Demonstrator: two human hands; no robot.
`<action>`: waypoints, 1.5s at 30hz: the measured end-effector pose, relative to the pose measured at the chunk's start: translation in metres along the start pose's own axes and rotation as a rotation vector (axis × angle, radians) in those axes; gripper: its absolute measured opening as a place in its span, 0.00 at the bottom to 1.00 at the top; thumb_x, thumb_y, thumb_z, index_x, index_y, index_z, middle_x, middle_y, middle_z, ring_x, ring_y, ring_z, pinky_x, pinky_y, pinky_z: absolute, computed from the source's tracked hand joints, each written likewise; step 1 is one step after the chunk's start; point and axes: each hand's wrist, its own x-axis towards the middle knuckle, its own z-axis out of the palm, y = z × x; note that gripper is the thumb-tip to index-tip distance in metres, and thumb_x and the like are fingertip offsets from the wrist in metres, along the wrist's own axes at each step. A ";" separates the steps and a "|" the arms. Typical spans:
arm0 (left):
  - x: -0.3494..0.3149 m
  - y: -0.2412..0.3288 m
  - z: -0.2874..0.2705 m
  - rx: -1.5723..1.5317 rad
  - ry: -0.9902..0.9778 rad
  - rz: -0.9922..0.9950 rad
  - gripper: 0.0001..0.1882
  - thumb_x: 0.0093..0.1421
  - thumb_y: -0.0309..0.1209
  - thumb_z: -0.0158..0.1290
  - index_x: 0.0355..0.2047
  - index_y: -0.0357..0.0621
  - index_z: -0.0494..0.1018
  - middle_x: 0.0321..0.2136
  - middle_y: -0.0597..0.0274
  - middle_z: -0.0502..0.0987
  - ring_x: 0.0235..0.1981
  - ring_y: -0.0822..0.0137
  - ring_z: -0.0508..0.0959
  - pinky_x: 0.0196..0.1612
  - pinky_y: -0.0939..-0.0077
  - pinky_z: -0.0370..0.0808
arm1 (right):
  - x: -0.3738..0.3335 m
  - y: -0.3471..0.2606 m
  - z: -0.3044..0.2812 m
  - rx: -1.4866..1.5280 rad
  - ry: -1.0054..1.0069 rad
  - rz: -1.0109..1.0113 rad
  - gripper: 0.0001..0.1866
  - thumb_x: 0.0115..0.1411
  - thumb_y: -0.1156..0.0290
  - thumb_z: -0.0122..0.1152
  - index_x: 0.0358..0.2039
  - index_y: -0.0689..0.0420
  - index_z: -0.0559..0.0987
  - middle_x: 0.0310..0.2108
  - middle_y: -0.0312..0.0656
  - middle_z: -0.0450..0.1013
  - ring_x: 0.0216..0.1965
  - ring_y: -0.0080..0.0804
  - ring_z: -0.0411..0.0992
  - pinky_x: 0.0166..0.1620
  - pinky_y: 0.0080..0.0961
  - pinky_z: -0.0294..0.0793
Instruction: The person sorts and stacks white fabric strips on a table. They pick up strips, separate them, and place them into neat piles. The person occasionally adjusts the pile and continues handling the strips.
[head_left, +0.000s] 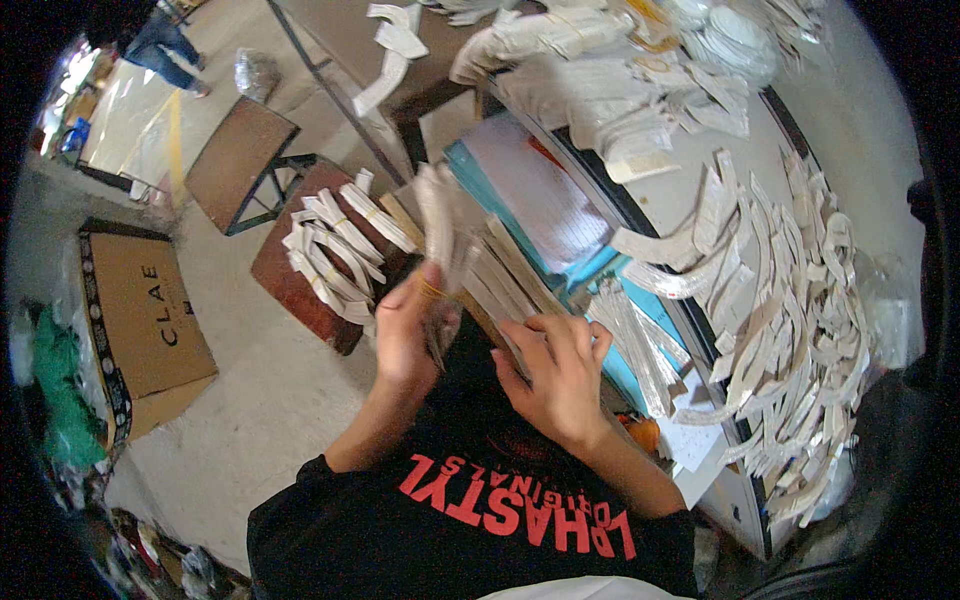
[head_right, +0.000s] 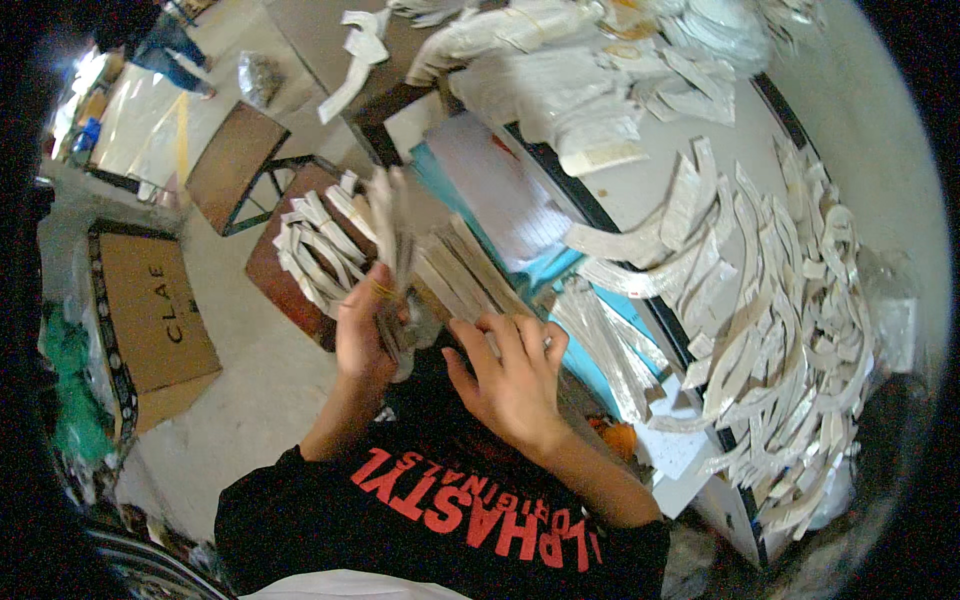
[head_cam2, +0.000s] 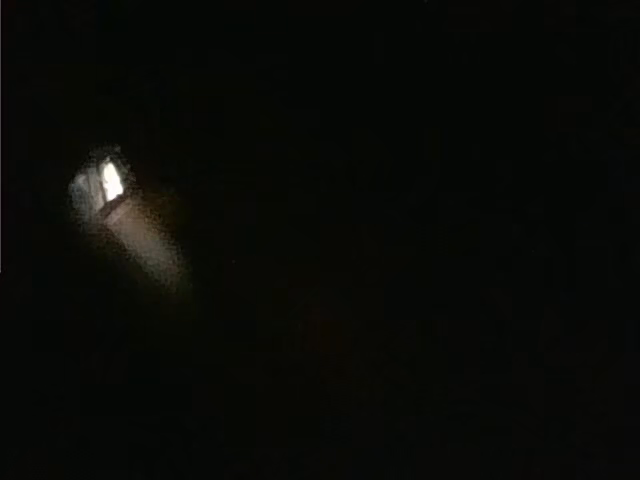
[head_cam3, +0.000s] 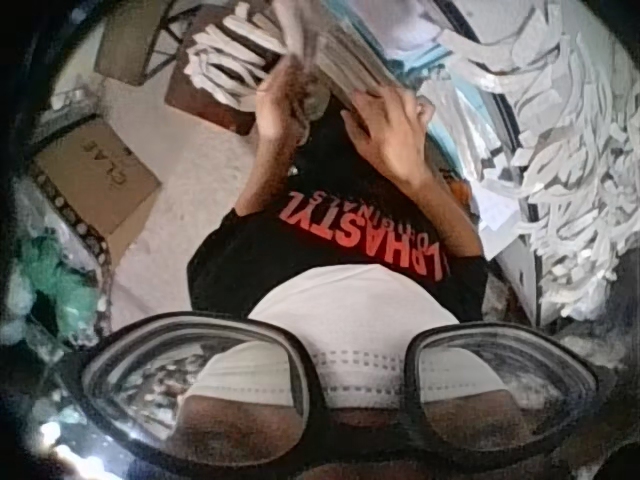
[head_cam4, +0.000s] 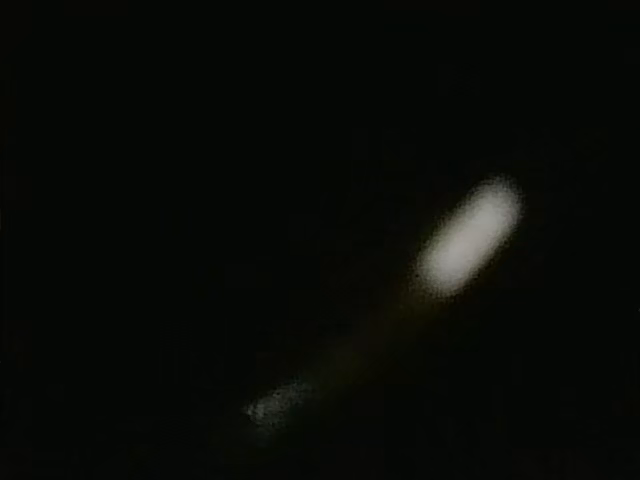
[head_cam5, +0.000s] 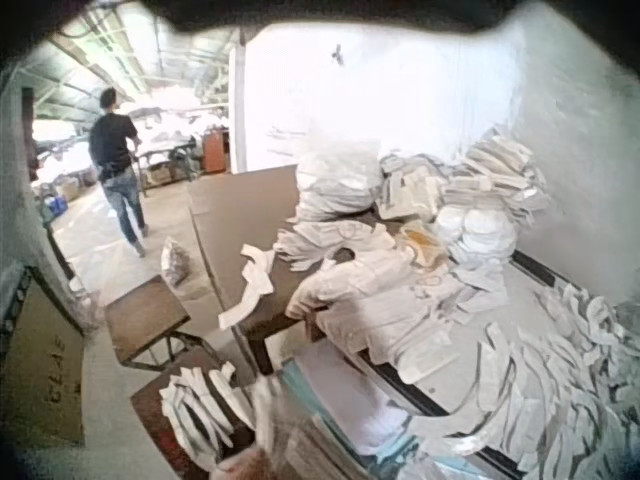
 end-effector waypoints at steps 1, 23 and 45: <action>-0.008 0.004 0.007 0.050 -0.022 -0.011 0.16 0.72 0.41 0.61 0.47 0.39 0.82 0.36 0.67 0.80 0.31 0.75 0.76 0.35 0.79 0.74 | 0.006 -0.002 -0.006 0.059 0.024 -0.038 0.23 0.54 0.63 0.77 0.50 0.48 0.84 0.46 0.37 0.75 0.49 0.40 0.71 0.54 0.47 0.62; -0.027 0.001 0.015 -0.234 -0.364 0.035 0.16 0.78 0.30 0.45 0.62 0.38 0.67 0.48 0.56 0.78 0.46 0.67 0.80 0.52 0.71 0.77 | 0.053 -0.004 -0.034 0.574 0.016 -0.393 0.10 0.60 0.79 0.65 0.40 0.59 0.74 0.40 0.48 0.74 0.44 0.52 0.73 0.49 0.45 0.73; -0.002 0.019 -0.002 -0.511 -0.648 -0.197 0.16 0.76 0.35 0.51 0.60 0.43 0.73 0.37 0.58 0.79 0.40 0.62 0.80 0.44 0.69 0.78 | -0.004 0.044 -0.077 1.834 -0.077 0.372 0.33 0.62 0.62 0.70 0.63 0.52 0.65 0.38 0.39 0.73 0.28 0.30 0.71 0.35 0.28 0.73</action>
